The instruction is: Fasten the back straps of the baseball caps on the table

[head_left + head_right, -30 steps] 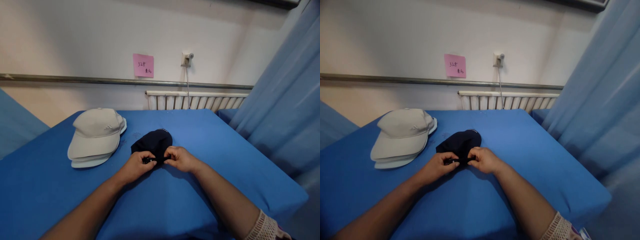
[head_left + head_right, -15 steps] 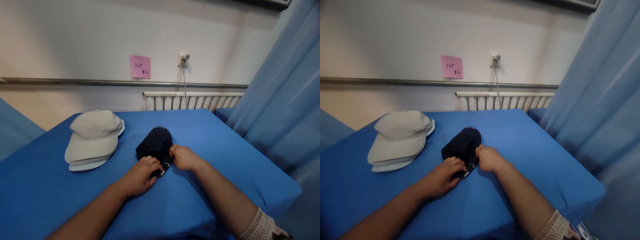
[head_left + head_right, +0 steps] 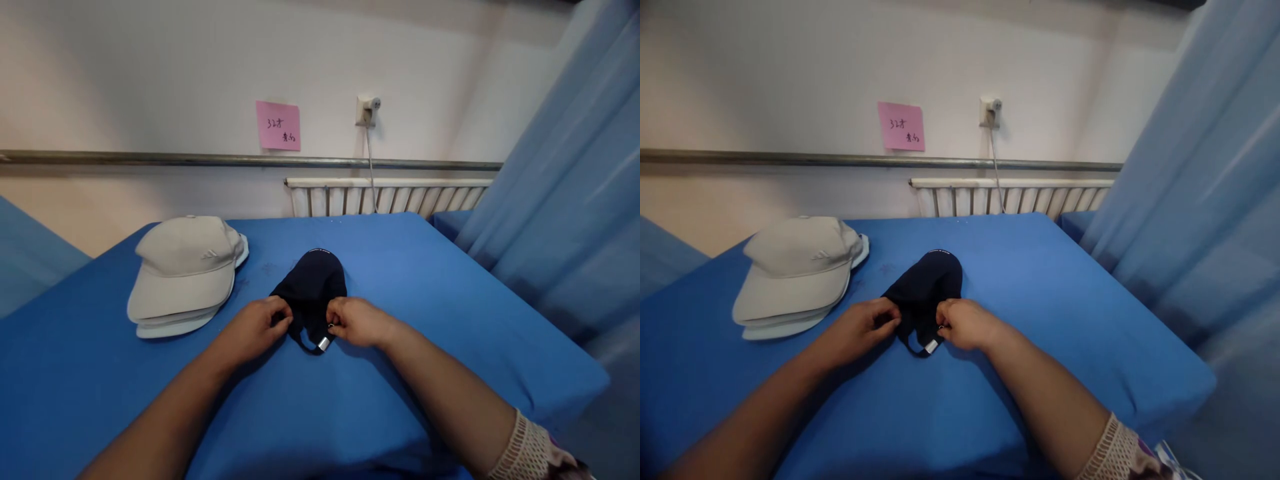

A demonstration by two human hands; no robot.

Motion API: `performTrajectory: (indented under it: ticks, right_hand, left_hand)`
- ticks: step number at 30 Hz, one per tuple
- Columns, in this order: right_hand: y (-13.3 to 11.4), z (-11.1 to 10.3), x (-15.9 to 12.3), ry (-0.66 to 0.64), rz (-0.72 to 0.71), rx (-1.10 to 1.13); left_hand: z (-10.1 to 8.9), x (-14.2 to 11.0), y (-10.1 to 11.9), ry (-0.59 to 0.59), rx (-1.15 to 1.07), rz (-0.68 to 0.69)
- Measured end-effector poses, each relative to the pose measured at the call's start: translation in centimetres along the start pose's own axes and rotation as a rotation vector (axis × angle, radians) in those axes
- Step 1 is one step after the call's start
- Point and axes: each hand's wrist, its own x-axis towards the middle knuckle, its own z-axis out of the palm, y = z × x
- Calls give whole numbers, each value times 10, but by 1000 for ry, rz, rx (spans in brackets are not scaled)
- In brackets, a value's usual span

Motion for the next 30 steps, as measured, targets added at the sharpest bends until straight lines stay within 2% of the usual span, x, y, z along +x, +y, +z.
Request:
performTrajectory:
  ticks: [5, 13, 18, 23, 26, 30]
  right_hand:
    - [-9, 1, 0, 31, -49, -56]
    - [-23, 7, 4, 40, 69, -165]
    - [-32, 9, 8, 11, 115, -252]
    - [-33, 13, 10, 36, 94, -341]
    - [-27, 6, 4, 75, 68, -239]
    - [-16, -13, -9, 206, 0, 130]
  left_hand:
    - [9, 1, 4, -15, 8, -30]
    - [26, -1, 12, 17, 222, -87]
    - [30, -1, 19, 31, 297, -90]
    - [26, -1, 21, 78, 248, -111]
    - [18, -3, 20, 103, 142, -157]
    - [7, -5, 17, 184, 24, -148]
